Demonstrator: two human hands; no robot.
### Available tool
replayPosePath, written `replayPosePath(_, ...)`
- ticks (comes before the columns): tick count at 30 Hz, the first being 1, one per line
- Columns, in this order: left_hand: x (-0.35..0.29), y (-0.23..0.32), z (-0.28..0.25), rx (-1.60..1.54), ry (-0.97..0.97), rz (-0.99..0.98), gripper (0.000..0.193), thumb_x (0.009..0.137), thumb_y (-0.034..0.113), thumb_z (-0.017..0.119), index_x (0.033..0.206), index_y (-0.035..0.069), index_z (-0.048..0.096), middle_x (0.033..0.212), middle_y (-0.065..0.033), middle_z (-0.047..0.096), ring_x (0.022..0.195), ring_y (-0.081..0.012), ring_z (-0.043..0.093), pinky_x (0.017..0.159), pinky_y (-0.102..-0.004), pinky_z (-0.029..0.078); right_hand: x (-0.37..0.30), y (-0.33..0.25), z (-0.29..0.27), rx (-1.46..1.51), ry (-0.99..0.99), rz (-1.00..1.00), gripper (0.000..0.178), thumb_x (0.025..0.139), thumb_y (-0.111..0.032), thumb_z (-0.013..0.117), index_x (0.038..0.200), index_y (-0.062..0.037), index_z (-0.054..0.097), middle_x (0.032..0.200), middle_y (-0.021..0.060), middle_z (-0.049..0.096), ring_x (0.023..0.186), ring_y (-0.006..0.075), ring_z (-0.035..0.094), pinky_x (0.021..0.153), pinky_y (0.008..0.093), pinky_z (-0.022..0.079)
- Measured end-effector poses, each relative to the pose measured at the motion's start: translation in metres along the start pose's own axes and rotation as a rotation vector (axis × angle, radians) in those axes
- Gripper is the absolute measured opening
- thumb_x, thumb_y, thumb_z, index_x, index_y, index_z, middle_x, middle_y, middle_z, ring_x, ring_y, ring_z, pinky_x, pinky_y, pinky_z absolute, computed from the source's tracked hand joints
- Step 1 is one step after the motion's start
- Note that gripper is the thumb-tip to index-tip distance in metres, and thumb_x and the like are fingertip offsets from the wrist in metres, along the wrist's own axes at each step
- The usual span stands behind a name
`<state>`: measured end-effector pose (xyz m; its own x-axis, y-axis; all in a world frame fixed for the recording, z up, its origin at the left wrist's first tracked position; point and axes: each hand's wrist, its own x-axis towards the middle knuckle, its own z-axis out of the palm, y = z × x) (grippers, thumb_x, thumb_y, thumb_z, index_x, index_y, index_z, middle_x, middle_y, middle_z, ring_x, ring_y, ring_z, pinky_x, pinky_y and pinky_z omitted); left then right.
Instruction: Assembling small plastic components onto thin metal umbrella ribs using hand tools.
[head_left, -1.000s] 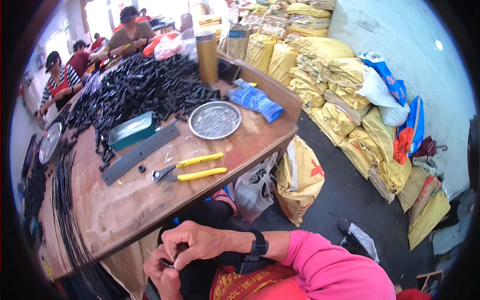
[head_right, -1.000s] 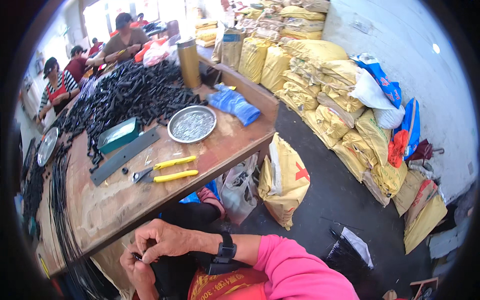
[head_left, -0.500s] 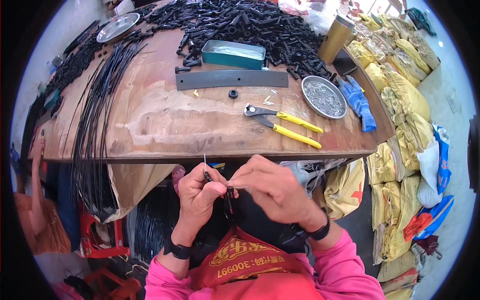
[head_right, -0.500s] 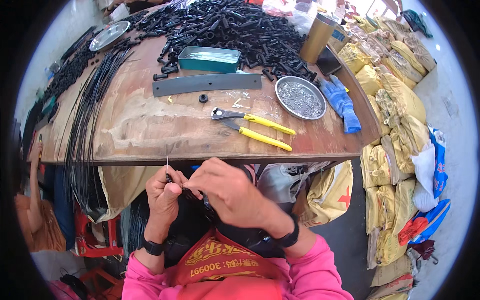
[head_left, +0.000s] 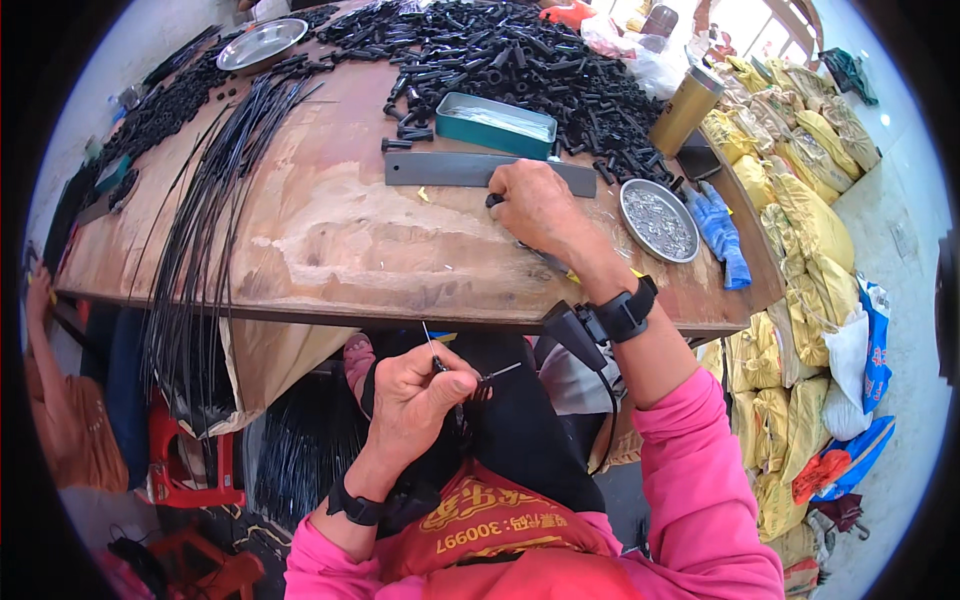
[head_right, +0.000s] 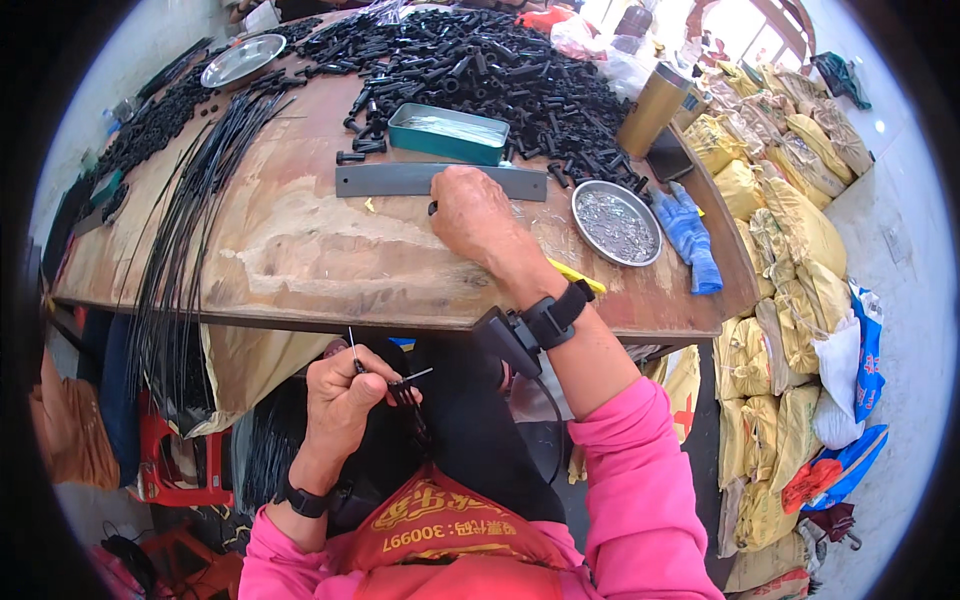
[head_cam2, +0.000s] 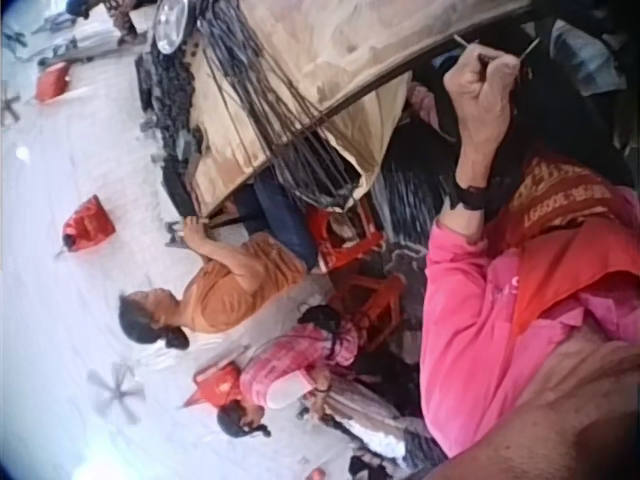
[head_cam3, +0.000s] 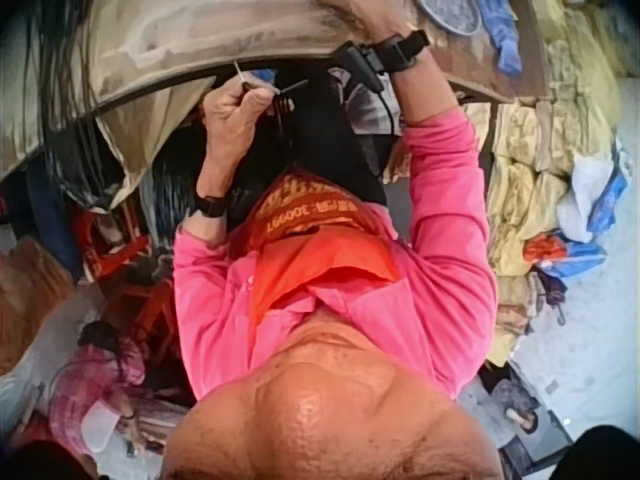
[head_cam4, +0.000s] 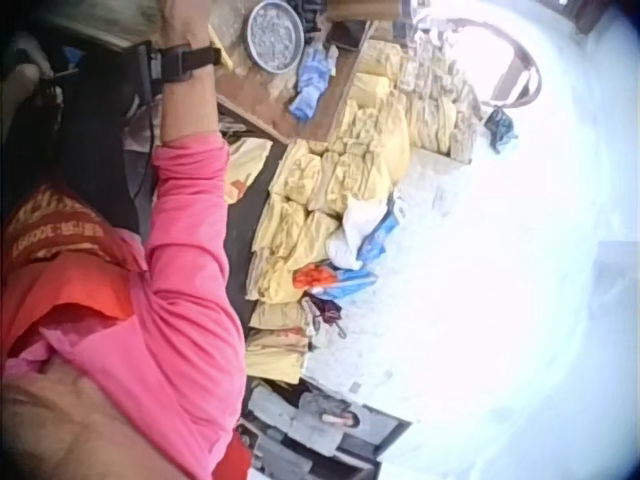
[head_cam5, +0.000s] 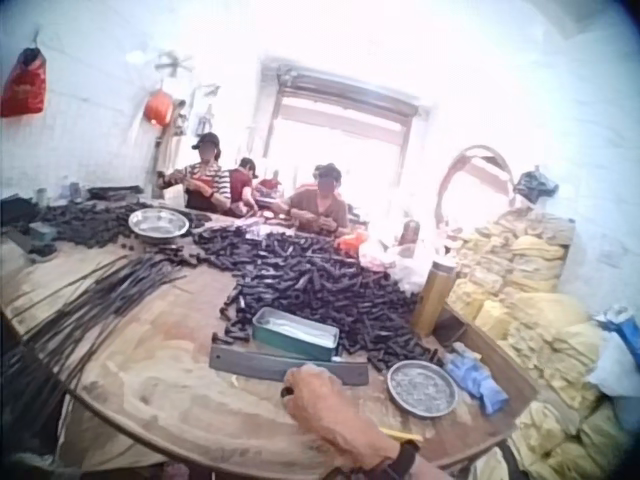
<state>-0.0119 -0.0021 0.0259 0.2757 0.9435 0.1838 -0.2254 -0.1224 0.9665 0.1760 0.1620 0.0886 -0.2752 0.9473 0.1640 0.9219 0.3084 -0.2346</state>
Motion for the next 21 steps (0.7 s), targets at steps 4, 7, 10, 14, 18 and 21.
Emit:
replayPosePath(4, -0.001, 0.001, -0.005, -0.070, 0.050, 0.005, 0.042, 0.090, 0.040, 0.059, 0.096, -0.001, 0.065, 0.078, -0.0037, 0.065, 0.067, -0.0066, 0.060, 0.058, -0.0195, 0.046, -0.018, -0.012, -0.011, 0.296, 0.051, -0.116, 0.020, 0.073, -0.007, 0.061, 0.091, -0.0033, 0.067, 0.099, 0.0209, 0.061, 0.098, 0.0353, 0.058, 0.084, 0.0404, 0.046)
replayPosePath(7, 0.005, 0.008, -0.005, -0.069, 0.117, -0.024, 0.059, 0.088, 0.053, 0.054, 0.102, -0.003, 0.061, 0.069, -0.0041, 0.058, 0.064, -0.0135, 0.062, 0.057, -0.0223, 0.044, -0.044, -0.024, -0.024, 0.501, -0.054, -0.241, 0.022, 0.074, -0.005, 0.061, 0.096, -0.0049, 0.065, 0.105, 0.0141, 0.059, 0.101, 0.0302, 0.055, 0.087, 0.0367, 0.043)
replayPosePath(10, 0.010, 0.008, -0.007, -0.217, 0.084, -0.030, 0.048, 0.093, 0.043, 0.053, 0.114, -0.001, 0.056, 0.072, 0.0006, 0.055, 0.065, -0.0068, 0.055, 0.057, -0.0193, 0.042, -0.075, -0.032, -0.022, 0.595, -0.014, -0.436, 0.030, 0.076, -0.001, 0.061, 0.106, -0.0055, 0.064, 0.109, 0.0118, 0.058, 0.098, 0.0216, 0.056, 0.079, 0.0321, 0.046)
replayPosePath(14, 0.016, 0.006, -0.005, -0.292, 0.028, -0.078, 0.048, 0.093, 0.044, 0.051, 0.111, -0.001, 0.052, 0.079, -0.0029, 0.057, 0.068, -0.0098, 0.057, 0.059, -0.0235, 0.047, -0.105, -0.046, -0.012, 0.707, -0.016, -0.536, 0.032, 0.074, -0.004, 0.064, 0.106, -0.0075, 0.063, 0.110, 0.0122, 0.056, 0.104, 0.0300, 0.050, 0.090, 0.0375, 0.039)
replayPosePath(18, 0.015, 0.002, -0.008, -0.329, -0.081, -0.088, 0.048, 0.091, 0.044, 0.054, 0.107, -0.001, 0.051, 0.088, -0.0046, 0.059, 0.077, -0.0115, 0.061, 0.065, -0.0277, 0.054, -0.117, -0.053, -0.005, 0.675, 0.075, -0.575, 0.034, 0.072, 0.000, 0.065, 0.105, -0.0051, 0.063, 0.111, 0.0146, 0.055, 0.103, 0.0312, 0.050, 0.089, 0.0374, 0.040)
replayPosePath(21, 0.011, 0.002, -0.008, -0.333, -0.082, -0.073, 0.043, 0.090, 0.041, 0.057, 0.102, 0.000, 0.053, 0.087, -0.0041, 0.059, 0.077, -0.0118, 0.061, 0.065, -0.0270, 0.053, -0.120, -0.056, -0.003, 0.664, 0.089, -0.593, 0.034, 0.071, -0.001, 0.065, 0.105, -0.0031, 0.062, 0.111, 0.0156, 0.054, 0.103, 0.0338, 0.049, 0.088, 0.0381, 0.040)
